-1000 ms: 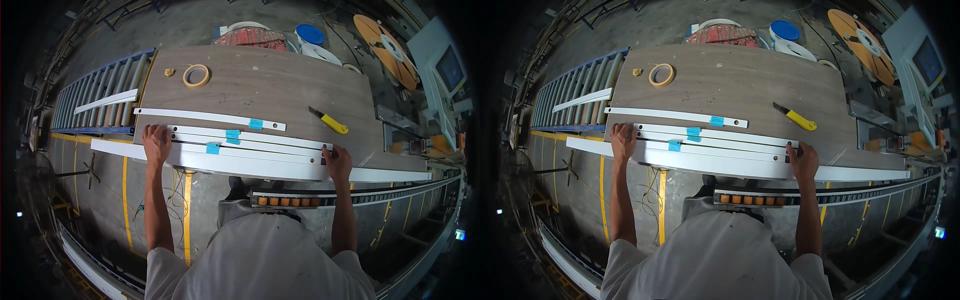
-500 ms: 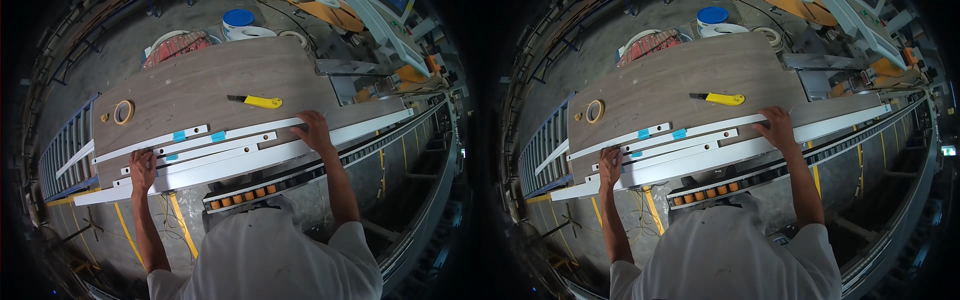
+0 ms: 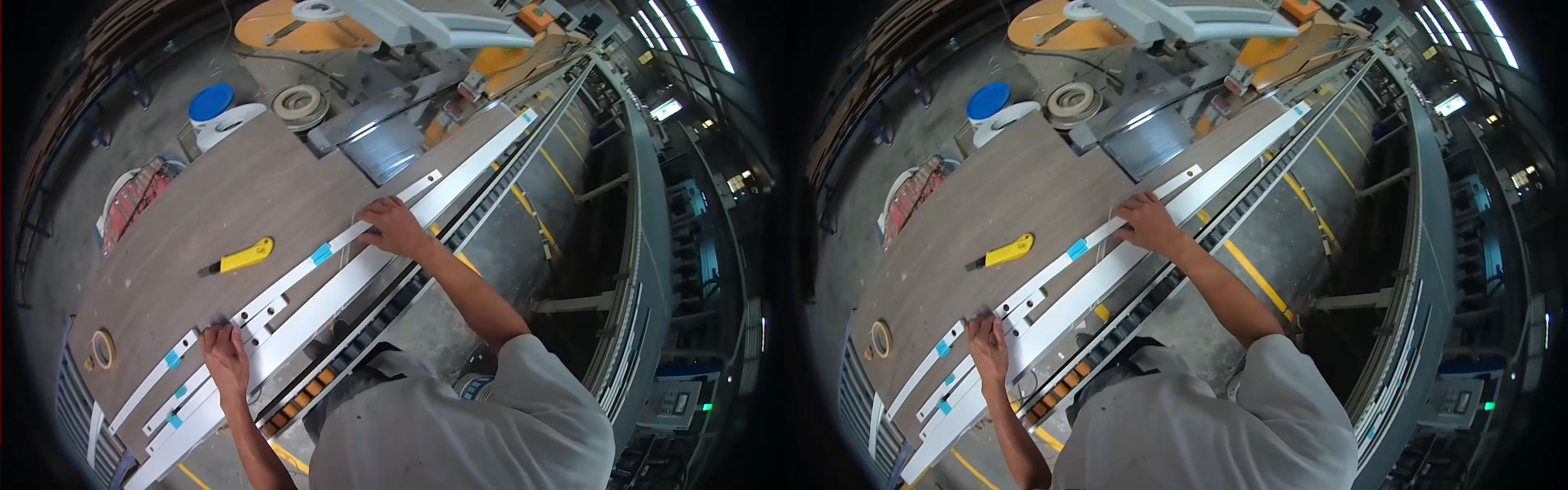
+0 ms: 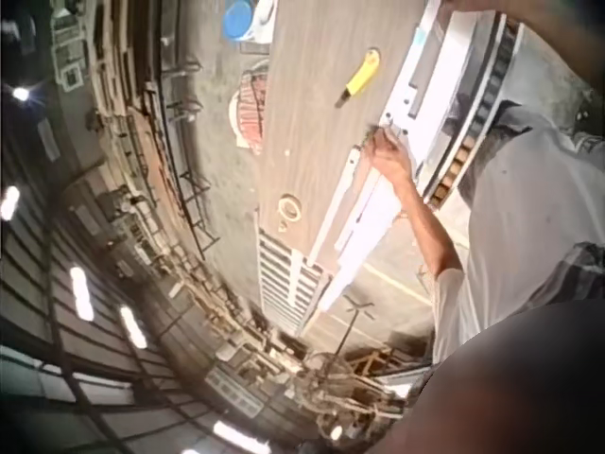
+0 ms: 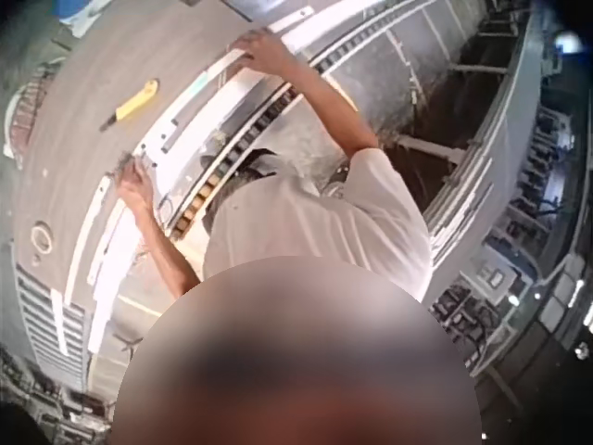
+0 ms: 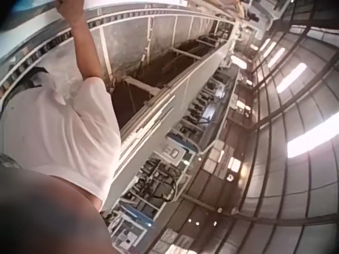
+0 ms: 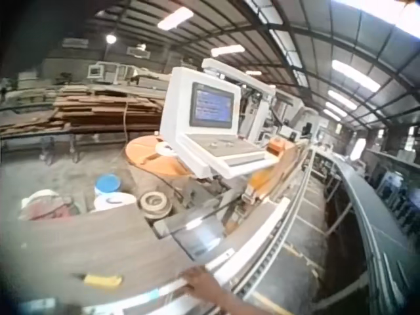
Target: The recorder picks up long white strips and loads them onto an industrial assembly machine, applying tape as needed.
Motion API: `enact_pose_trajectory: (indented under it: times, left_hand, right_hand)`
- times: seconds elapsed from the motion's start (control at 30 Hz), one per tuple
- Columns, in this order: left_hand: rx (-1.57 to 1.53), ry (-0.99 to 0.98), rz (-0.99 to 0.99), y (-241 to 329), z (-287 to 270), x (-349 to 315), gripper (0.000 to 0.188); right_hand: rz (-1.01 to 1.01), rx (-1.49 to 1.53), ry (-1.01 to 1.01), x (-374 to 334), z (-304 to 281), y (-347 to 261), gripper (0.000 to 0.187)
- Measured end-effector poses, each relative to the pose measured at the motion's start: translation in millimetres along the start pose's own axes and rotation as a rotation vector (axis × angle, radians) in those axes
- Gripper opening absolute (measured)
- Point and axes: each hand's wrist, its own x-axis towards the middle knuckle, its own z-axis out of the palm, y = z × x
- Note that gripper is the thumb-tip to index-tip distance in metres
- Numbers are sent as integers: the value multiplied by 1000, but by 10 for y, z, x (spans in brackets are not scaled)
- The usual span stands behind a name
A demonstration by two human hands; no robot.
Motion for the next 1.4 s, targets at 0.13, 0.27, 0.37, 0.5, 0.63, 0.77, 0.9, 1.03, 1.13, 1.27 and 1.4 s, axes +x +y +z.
enact_pose_trajectory:
  times: [0.13,0.27,0.37,0.5,0.63,0.77,0.9,1.03,1.13,1.27,1.4]
  left_hand:
    - [0,-12,55,551,316,237,14]
    - [104,19,113,944,672,371,40]
    - [157,-50,117,1321,914,509,65]
    - [222,-164,156,2047,1253,613,73]
    - [152,-252,25,2677,1733,702,87]
    - [100,-186,-77,3170,2174,876,87]
    - [45,-225,-35,3546,2486,1120,89]
    - [11,-303,-33,3940,2764,1363,90]
    - [31,-251,104,4190,2899,1498,83]
    - [37,-252,107,4271,2992,1564,81]
    - [9,-331,29,4250,2955,1586,78]
  right_hand:
    - [97,-33,71,-109,-240,495,48]
    - [242,-118,119,-262,-368,972,48]
    - [264,-41,135,-350,-471,1514,47]
    - [313,-22,118,-416,-693,2178,47]
    - [324,-7,174,-484,-882,2867,46]
    - [295,40,189,-574,-1097,3520,47]
    - [304,30,196,-617,-1287,4084,47]
    - [319,62,225,-668,-1445,4622,44]
    - [311,21,174,-695,-1560,4938,47]
    - [269,35,168,-711,-1622,5170,46]
    - [246,22,208,-728,-1616,5170,45]
